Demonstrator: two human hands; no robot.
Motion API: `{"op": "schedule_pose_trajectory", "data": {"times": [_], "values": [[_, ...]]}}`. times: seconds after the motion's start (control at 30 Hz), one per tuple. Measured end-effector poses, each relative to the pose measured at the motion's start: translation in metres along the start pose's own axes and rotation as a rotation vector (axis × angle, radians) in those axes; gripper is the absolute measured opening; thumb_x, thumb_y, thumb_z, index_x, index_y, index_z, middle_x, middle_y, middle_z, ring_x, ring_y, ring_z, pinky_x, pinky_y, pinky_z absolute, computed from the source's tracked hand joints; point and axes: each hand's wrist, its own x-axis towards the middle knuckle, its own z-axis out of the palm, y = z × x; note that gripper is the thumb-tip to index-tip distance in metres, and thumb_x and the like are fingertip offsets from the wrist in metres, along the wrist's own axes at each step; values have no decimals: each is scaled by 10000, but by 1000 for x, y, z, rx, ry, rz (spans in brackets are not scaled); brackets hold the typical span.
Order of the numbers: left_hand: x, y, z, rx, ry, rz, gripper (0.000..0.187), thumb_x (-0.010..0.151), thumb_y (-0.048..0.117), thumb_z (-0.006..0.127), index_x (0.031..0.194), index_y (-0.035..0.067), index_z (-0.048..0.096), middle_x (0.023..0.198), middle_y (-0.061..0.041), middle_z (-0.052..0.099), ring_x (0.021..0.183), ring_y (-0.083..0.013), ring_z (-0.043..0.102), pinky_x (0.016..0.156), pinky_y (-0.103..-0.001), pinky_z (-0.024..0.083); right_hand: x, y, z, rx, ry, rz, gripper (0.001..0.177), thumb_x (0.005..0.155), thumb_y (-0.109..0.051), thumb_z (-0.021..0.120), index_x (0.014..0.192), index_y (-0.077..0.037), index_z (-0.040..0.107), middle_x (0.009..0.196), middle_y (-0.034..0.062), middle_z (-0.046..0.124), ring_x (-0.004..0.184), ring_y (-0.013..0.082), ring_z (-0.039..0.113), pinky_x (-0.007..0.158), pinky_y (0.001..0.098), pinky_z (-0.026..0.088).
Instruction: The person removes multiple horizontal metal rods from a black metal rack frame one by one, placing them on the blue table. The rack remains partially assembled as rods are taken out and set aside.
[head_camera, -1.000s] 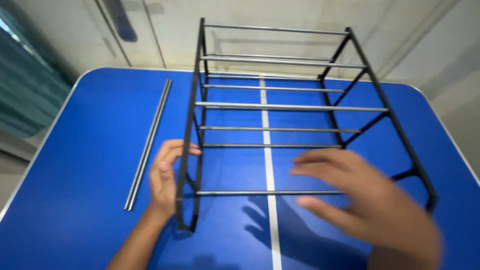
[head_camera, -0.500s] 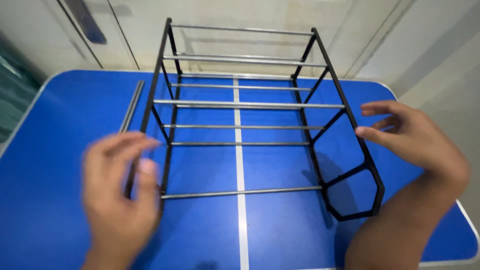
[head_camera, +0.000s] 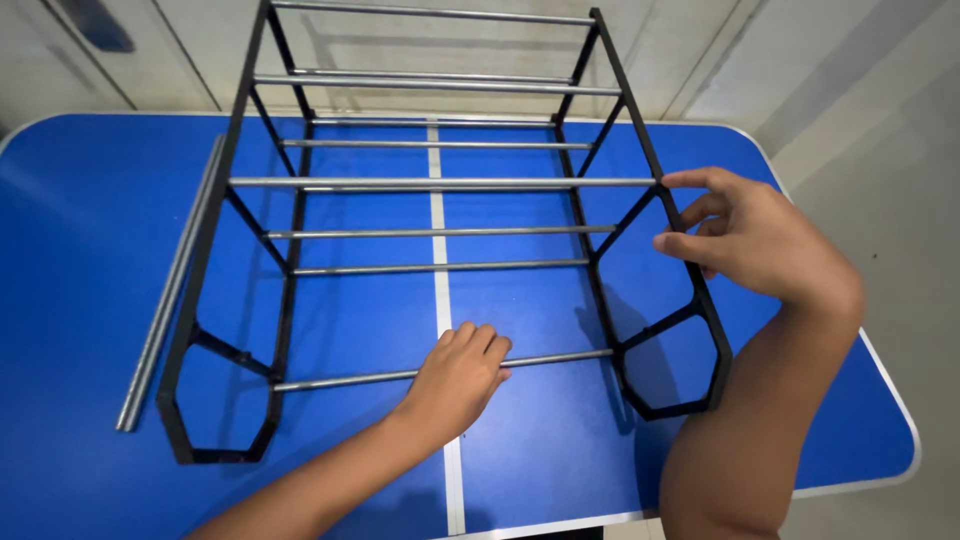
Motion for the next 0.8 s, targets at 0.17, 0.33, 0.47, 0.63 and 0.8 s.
{"op": "schedule_pose_trajectory", "data": {"times": [0.17,0.33,0.47,0.63,0.8], "values": [[-2,-11,18,-60,61,8,95,898,106,704,918,31,650,890,-118,616,883,-314,583,788,-438,481,2,0,1,-5,8,14,642,822,-202,809,1416,-129,578,1031,153,763,850,245,743,704,389,619],[0,-11,22,56,50,62,96,908,103,676,910,13,642,872,-134,604,864,-309,587,781,-420,509,6,3,0,-57,30,30,625,830,-194,814,1409,-130,589,1032,159,761,861,247,741,724,393,618],[-3,-13,22,65,21,70,86,897,92,663,892,11,635,862,-136,597,863,-303,595,775,-414,520,5,2,2,-46,32,11,606,835,-191,798,1404,-129,599,1015,158,768,850,246,745,711,388,616],[-5,-19,23,37,-2,45,73,843,38,657,912,24,637,855,-121,607,848,-294,624,734,-405,537,5,4,2,-65,44,19,617,813,-157,775,1406,-129,605,1012,164,764,859,257,748,734,387,609],[-2,-18,17,3,13,37,58,916,78,657,923,35,618,825,-108,611,799,-290,645,691,-422,530,6,9,1,-62,59,-35,606,805,-159,778,1388,-124,619,1001,164,771,907,248,748,794,383,593]]}}
